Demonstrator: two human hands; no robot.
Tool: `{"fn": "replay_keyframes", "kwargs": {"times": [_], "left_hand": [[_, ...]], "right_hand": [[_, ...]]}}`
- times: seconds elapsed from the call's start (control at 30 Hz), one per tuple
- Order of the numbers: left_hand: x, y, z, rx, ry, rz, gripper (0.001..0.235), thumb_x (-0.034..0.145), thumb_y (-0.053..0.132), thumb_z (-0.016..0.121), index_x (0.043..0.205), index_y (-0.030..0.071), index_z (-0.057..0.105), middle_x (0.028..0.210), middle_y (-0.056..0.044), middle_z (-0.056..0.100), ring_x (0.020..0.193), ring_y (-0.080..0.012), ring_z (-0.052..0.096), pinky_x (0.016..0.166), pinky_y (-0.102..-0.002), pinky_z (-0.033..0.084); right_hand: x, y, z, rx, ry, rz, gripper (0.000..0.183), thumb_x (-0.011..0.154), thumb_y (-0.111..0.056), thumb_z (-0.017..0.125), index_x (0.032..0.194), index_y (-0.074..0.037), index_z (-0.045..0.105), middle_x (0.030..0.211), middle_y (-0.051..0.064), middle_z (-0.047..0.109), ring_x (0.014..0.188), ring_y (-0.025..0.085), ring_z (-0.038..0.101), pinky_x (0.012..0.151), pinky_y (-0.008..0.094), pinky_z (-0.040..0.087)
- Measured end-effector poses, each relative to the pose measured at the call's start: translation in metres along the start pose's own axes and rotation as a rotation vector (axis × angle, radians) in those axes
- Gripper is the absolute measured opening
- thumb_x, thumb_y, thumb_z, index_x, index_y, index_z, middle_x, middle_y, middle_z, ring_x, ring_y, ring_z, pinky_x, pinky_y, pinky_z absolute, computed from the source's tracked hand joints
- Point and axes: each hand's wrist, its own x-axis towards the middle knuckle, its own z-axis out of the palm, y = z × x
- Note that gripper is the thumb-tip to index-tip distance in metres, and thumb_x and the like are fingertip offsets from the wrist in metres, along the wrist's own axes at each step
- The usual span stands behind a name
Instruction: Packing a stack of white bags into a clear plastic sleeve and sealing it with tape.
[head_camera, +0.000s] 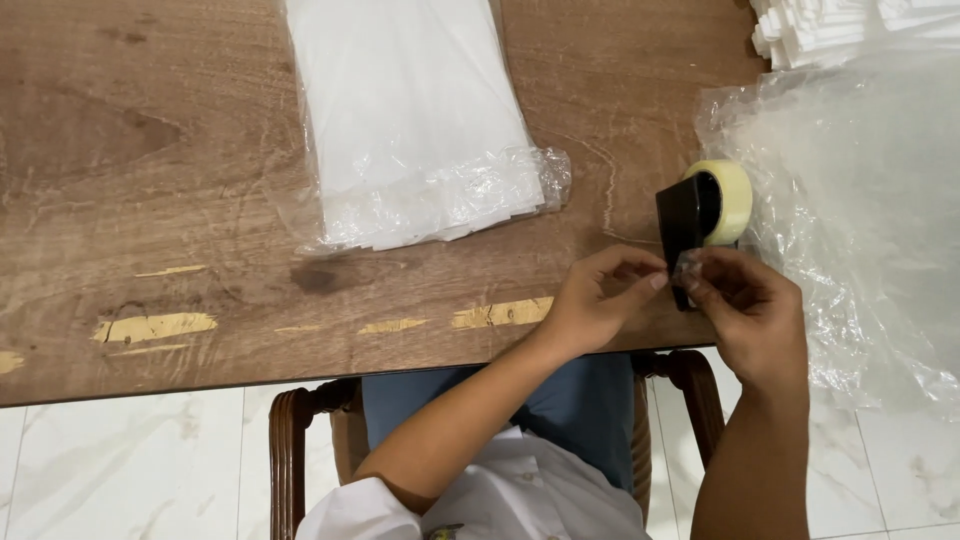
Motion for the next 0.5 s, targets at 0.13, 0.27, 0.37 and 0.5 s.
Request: {"fn": "replay_keyframes", "kwargs": {"times": [0.13, 0.27, 0.37, 0.5], "left_hand": [[-0.003, 0.011, -0.002, -0.05, -0.004, -0.086, 0.02, 0.089, 0.023, 0.064, 0.103, 0.01, 0.066, 0.102, -0.004, 0.068, 0.096, -0.0152, 0.063, 0.088, -0.026, 0.049], [-0.006, 0.011, -0.003, -0.064, 0.031, -0.028, 0.024, 0.083, 0.023, 0.071, 0.103, 0.011, 0.065, 0.1, -0.003, 0.068, 0.096, -0.0135, 0.064, 0.089, -0.025, 0.05], [-0.006, 0.005, -0.007, -0.013, 0.1, 0.055, 0.018, 0.083, 0.017, 0.071, 0.099, 0.011, 0.064, 0.095, -0.001, 0.067, 0.093, -0.0117, 0.062, 0.086, -0.024, 0.048], [-0.005, -0.005, -0.012, 0.098, 0.226, 0.134, 0.022, 0.08, 0.018, 0.077, 0.098, 0.013, 0.067, 0.085, -0.001, 0.069, 0.088, -0.01, 0.059, 0.086, -0.025, 0.046]], "right_hand": [[-0.001, -0.001, 0.005, 0.007, 0.006, -0.014, 0.024, 0.087, -0.003, 0.064, 0.111, -0.003, 0.063, 0.097, 0.009, 0.067, 0.089, 0.017, 0.065, 0.071, 0.027, 0.054], [-0.001, 0.004, 0.014, 0.027, 0.021, -0.092, 0.022, 0.088, 0.0, 0.064, 0.11, -0.003, 0.062, 0.098, 0.009, 0.067, 0.089, 0.016, 0.065, 0.076, 0.024, 0.053], [-0.001, 0.007, 0.02, 0.028, 0.005, -0.133, 0.019, 0.09, -0.002, 0.063, 0.109, -0.002, 0.063, 0.089, 0.008, 0.065, 0.077, 0.015, 0.062, 0.069, 0.024, 0.05], [0.005, 0.012, 0.036, 0.233, 0.005, -0.216, 0.012, 0.091, 0.008, 0.062, 0.103, 0.005, 0.064, 0.091, 0.017, 0.064, 0.081, 0.019, 0.058, 0.067, 0.034, 0.051]]}}
